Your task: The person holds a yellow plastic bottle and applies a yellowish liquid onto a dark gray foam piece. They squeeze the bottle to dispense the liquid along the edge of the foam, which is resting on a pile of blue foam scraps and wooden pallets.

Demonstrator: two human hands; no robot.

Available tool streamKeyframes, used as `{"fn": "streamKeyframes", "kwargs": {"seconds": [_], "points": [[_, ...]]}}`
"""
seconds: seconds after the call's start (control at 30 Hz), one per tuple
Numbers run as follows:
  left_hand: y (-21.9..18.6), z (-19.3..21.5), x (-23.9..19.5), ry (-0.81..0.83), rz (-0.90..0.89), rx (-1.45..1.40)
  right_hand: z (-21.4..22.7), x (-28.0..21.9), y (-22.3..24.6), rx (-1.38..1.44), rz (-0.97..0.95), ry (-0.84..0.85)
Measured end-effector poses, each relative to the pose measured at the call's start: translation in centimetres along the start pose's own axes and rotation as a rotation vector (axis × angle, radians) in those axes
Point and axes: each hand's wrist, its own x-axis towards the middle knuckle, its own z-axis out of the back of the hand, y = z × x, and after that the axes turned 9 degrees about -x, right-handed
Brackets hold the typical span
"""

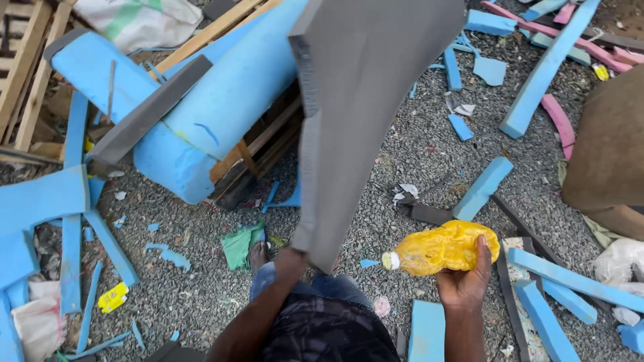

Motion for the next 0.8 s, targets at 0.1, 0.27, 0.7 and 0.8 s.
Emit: {"fn": "streamKeyframes", "kwargs": {"seconds": [0.1, 0.27, 0.7, 0.8], "points": [[0.6, 4.1, -0.5, -0.190, 0.258, -0.434, 1.5, 0.7, 0.9, 0.021, 0.011, -0.008], [-1.1, 7.4, -0.5, -0.253, 0.254, -0.532, 2.8, 1.3, 0.1, 0.034, -0.022, -0.079], [-12.4, 7.2, -9.6, -0.060, -0.823, -0.040, -2.6, 3.8, -0.6, -0.134, -0.039, 0.178], [-16.2, 19.2, -11.1, 0.209, -0.172, -0.586, -3.7, 4.4, 0.5, -0.123, -0.035, 0.210]]}}
